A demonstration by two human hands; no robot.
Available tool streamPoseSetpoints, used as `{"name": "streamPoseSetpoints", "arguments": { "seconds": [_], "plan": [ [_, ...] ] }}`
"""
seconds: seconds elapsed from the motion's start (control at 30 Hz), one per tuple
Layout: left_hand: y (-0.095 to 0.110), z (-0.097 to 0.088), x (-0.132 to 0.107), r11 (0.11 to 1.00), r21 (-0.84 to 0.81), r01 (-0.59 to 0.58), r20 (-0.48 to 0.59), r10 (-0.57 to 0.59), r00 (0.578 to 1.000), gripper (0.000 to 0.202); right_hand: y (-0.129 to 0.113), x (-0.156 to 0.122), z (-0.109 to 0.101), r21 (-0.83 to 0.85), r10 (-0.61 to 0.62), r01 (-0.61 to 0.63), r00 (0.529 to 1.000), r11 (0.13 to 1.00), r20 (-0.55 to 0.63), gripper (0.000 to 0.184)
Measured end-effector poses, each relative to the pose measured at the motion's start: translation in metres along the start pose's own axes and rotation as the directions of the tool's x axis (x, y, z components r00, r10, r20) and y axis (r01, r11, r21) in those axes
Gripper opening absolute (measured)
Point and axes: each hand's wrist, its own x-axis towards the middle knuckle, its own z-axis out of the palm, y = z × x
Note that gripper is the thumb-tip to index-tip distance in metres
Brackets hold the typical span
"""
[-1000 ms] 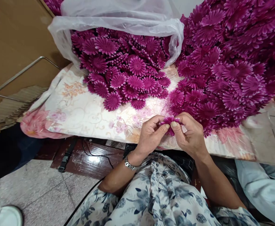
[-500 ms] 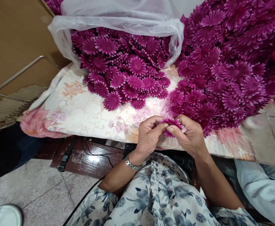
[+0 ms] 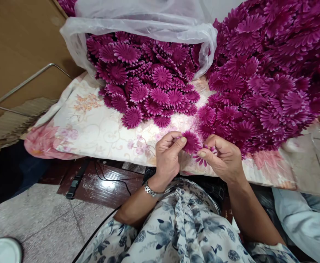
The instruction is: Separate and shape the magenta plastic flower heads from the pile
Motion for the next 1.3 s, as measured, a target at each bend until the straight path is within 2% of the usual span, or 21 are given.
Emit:
{"name": "streamPoseSetpoints", "arguments": {
  "seconds": [0.07,0.13,0.23,0.3,0.37,0.43,0.5,0.57,0.63,0.73,0.97,1.13,1.3],
  "plan": [
    [0.003,-0.001,0.004,1.0,-0.006,-0.02,-0.042,0.02,0.999,0.021,0.0,0.007,-0.009,-0.061,-0.04,0.037,0.998,0.997,-0.044,0.025],
    [0.005,-0.001,0.007,1.0,0.003,-0.013,-0.045,0.013,0.999,0.021,0.003,0.019,-0.021,-0.266,-0.118,0.083,0.986,0.96,-0.117,0.024],
    [0.004,0.001,0.008,1.0,0.014,0.028,0.009,-0.028,1.0,0.021,0.01,0.04,-0.039,-0.624,-0.207,0.045,0.96,0.78,-0.189,0.025],
    [0.003,0.003,0.007,0.999,0.019,0.046,0.026,-0.046,0.999,0.021,0.016,0.047,-0.047,-0.749,-0.21,-0.027,0.953,0.662,-0.219,0.023],
    [0.003,0.005,0.006,0.998,0.032,0.049,0.017,-0.05,0.999,0.022,0.017,0.047,-0.048,-0.795,-0.227,-0.045,0.947,0.605,-0.226,0.021],
    [0.002,0.006,0.006,0.997,0.046,0.061,0.022,-0.062,0.998,0.022,0.012,0.04,-0.042,-0.773,-0.296,0.051,0.938,0.632,-0.18,0.019],
    [0.001,0.008,0.005,0.996,0.048,0.079,0.056,-0.081,0.995,0.023,0.005,0.03,-0.033,-0.668,-0.344,0.197,0.934,0.718,-0.095,0.014],
    [-0.001,0.008,0.003,0.995,0.045,0.088,0.117,-0.093,0.989,0.022,-0.001,0.022,-0.021,-0.537,-0.332,0.269,0.943,0.8,-0.022,0.014],
    [-0.004,0.006,0.001,0.995,0.054,0.079,0.185,-0.087,0.979,0.021,-0.003,0.016,-0.012,-0.446,-0.248,0.229,0.969,0.865,0.017,0.018],
    [-0.008,0.001,-0.002,0.995,0.086,0.048,0.258,-0.068,0.964,0.019,0.001,0.011,-0.003,-0.345,-0.114,0.112,0.993,0.932,0.014,0.014],
    [-0.008,-0.003,-0.003,0.972,0.226,-0.056,0.351,-0.028,0.936,0.015,0.004,0.008,-0.003,-0.106,-0.074,0.072,0.997,0.992,-0.019,0.002],
    [-0.004,-0.001,-0.003,0.948,0.308,-0.083,0.375,-0.041,0.926,0.017,0.004,0.005,-0.004,-0.151,-0.063,0.055,0.997,0.987,-0.05,0.003],
    [-0.001,-0.002,-0.004,0.917,0.382,-0.114,0.39,-0.049,0.92,0.015,0.004,0.006,-0.003,-0.227,-0.066,0.055,0.997,0.972,-0.045,0.015]
  ]
}}
